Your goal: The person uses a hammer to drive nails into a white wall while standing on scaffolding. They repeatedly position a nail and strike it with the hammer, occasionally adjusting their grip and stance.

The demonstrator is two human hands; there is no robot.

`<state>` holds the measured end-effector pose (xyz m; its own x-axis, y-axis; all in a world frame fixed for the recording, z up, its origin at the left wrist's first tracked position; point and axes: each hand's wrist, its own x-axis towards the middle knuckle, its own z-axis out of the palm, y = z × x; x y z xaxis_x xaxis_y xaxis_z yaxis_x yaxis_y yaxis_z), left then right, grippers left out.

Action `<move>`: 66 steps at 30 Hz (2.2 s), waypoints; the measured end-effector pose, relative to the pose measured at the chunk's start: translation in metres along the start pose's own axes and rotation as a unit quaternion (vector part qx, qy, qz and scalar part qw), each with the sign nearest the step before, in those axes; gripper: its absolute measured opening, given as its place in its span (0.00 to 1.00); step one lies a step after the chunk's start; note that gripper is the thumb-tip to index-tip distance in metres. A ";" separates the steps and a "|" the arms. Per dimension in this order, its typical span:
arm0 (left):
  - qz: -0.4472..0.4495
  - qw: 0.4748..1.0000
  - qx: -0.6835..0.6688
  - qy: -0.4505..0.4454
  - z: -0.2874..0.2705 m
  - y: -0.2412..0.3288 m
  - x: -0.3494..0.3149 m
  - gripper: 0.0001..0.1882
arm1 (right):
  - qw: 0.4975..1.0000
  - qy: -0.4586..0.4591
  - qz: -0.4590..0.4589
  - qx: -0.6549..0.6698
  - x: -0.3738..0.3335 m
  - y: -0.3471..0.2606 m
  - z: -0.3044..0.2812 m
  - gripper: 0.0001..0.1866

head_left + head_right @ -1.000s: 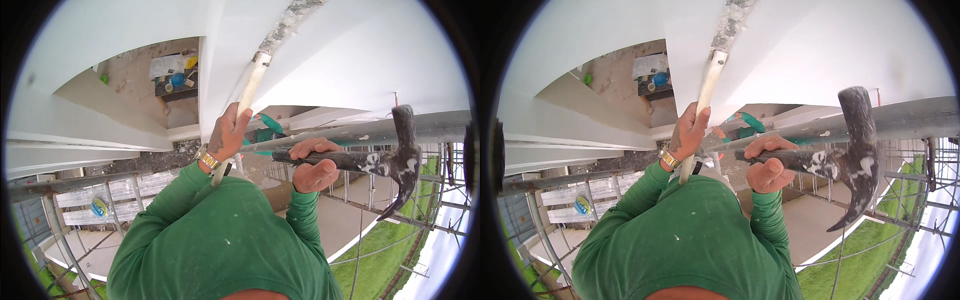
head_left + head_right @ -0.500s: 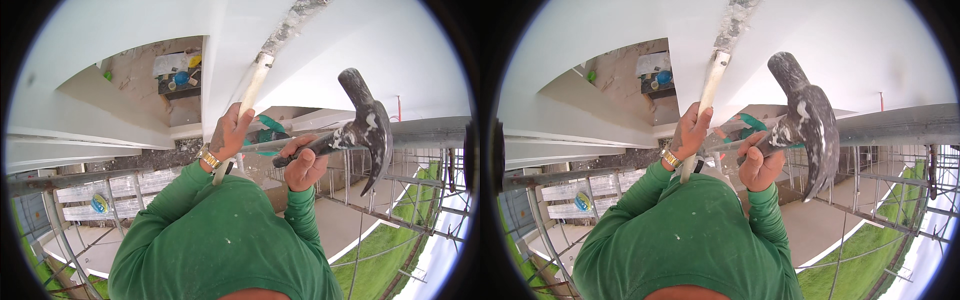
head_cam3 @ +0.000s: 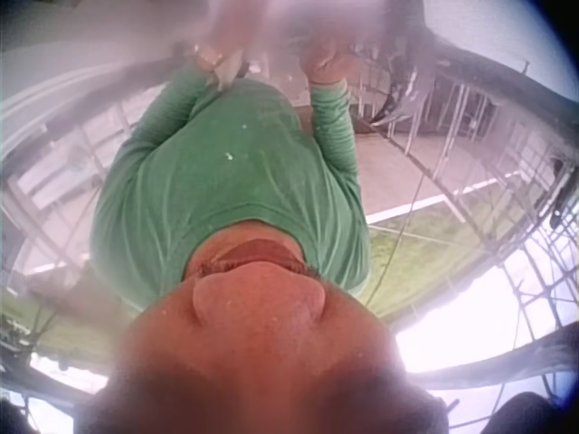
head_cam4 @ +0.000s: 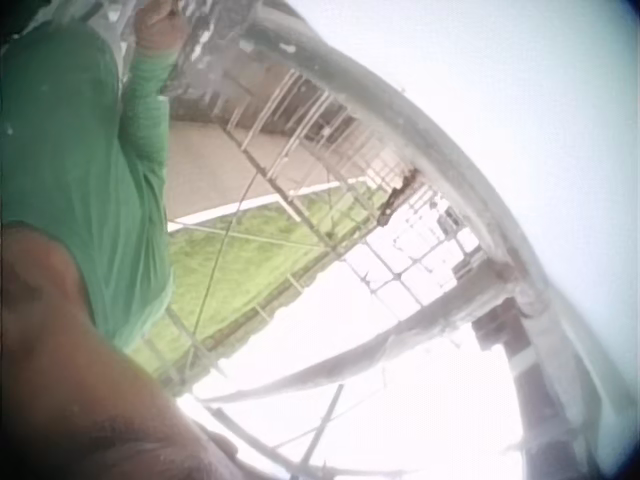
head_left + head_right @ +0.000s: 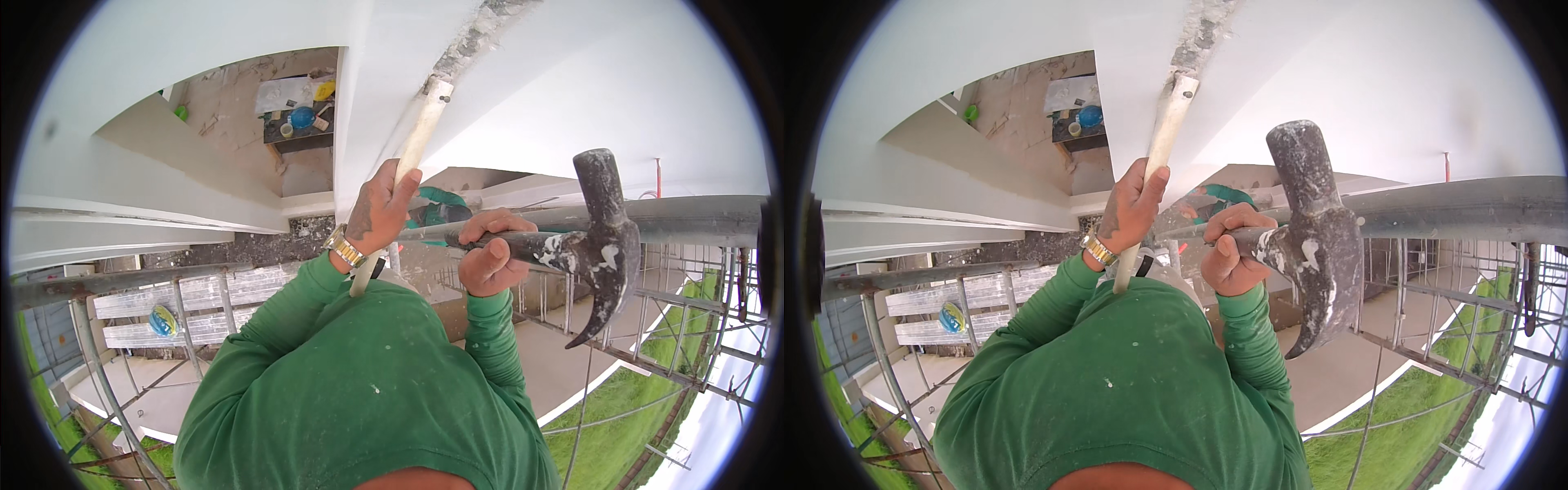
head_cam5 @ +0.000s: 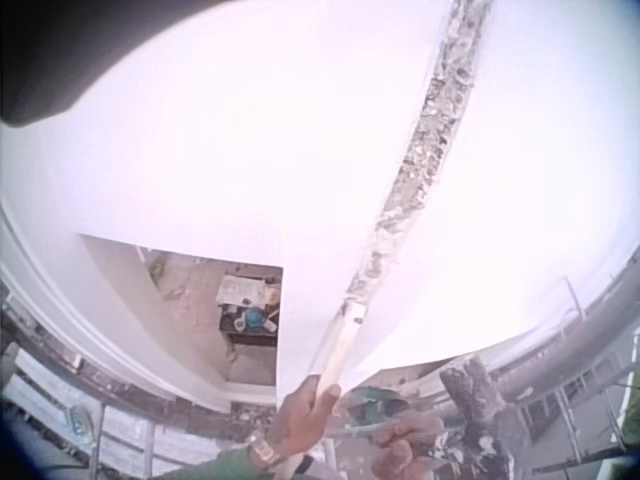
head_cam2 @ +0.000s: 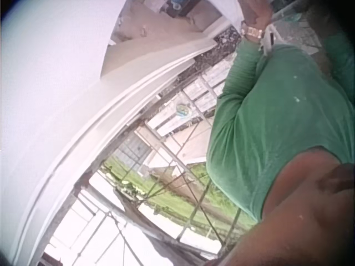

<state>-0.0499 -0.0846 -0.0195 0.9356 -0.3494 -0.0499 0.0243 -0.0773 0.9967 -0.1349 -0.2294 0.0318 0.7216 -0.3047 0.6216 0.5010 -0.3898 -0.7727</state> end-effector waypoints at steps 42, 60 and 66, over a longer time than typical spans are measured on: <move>0.080 0.989 0.088 0.083 -0.002 0.012 -0.005 0.24 | 0.981 -0.085 0.137 -0.111 -0.003 0.041 0.003 0.20; 0.039 0.998 0.030 0.046 0.000 0.015 -0.008 0.25 | 0.997 0.003 0.076 0.011 0.011 -0.018 0.002 0.21; 0.036 0.998 0.001 0.046 0.003 0.017 -0.010 0.25 | 0.979 -0.072 0.137 -0.133 0.013 0.000 0.003 0.19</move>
<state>-0.0600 -0.0855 -0.0022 0.9631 -0.2678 0.0277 -0.0445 -0.0570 0.9974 -0.1241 -0.2305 0.0390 0.8814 -0.3106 0.3558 0.1507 -0.5290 -0.8351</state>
